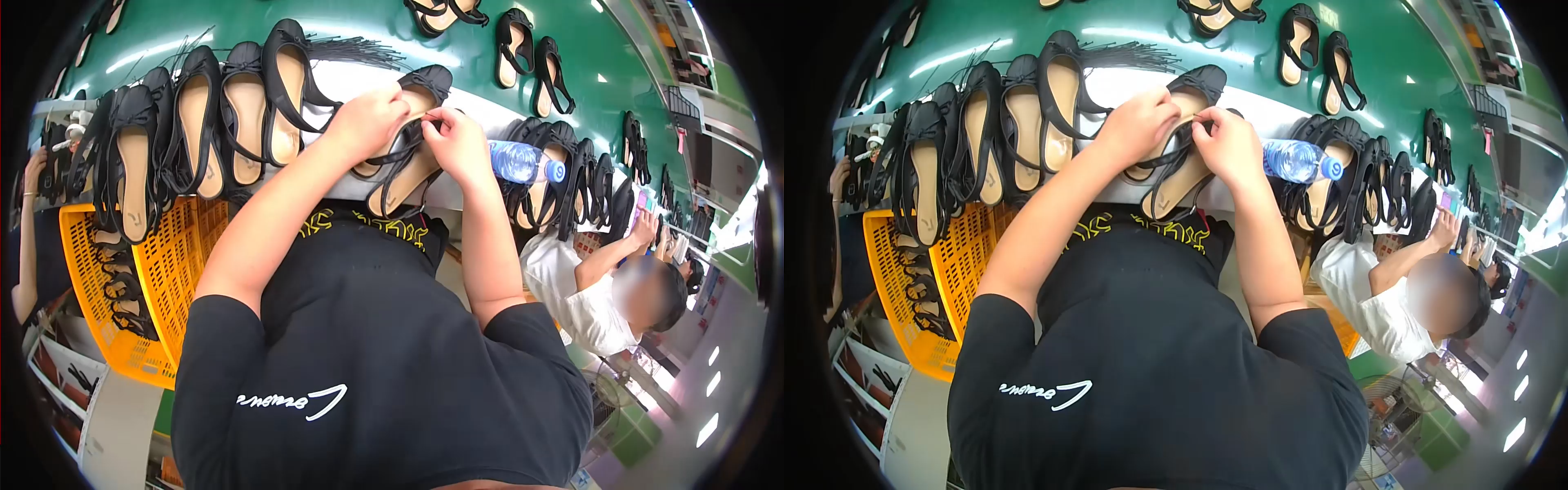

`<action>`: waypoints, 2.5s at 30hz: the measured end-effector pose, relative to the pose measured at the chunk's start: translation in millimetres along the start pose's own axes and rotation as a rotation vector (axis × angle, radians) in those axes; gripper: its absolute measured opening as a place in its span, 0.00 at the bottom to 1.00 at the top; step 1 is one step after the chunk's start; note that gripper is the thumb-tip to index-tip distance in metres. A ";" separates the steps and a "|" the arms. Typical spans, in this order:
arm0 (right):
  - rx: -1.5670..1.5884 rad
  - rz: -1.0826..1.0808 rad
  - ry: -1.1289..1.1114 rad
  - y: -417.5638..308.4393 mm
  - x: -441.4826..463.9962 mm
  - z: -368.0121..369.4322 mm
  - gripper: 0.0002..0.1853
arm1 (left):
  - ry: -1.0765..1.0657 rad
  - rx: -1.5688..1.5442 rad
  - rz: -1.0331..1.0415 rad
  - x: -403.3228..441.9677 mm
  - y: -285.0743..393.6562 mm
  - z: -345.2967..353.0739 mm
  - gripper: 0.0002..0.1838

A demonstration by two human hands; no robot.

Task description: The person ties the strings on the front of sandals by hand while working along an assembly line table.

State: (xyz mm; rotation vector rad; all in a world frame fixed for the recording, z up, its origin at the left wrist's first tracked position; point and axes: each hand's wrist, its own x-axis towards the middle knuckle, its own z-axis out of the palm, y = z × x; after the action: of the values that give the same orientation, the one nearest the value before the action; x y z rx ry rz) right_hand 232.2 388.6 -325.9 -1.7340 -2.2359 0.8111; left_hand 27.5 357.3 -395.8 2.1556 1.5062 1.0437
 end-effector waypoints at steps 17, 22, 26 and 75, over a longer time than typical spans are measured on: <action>0.150 0.053 0.057 10.0 -5.4 13.9 0.13 | -0.030 0.356 0.134 1.8 15.7 9.7 0.05; 0.136 0.049 0.042 15.0 -0.1 12.8 0.14 | -0.168 0.254 -0.028 10.9 12.6 5.6 0.06; 0.148 0.045 0.008 17.6 2.3 9.4 0.14 | -0.307 0.105 -0.119 21.1 4.6 -1.6 0.09; -0.299 -0.082 -0.208 3.6 42.2 -1.0 0.17 | -0.276 -0.043 -0.388 25.9 15.5 8.1 0.12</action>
State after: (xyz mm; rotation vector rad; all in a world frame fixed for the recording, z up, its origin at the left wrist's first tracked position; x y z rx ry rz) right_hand 223.3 429.1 -334.2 -1.7335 -2.6657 0.6971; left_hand 48.5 375.7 -381.8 1.7875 1.6560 0.6148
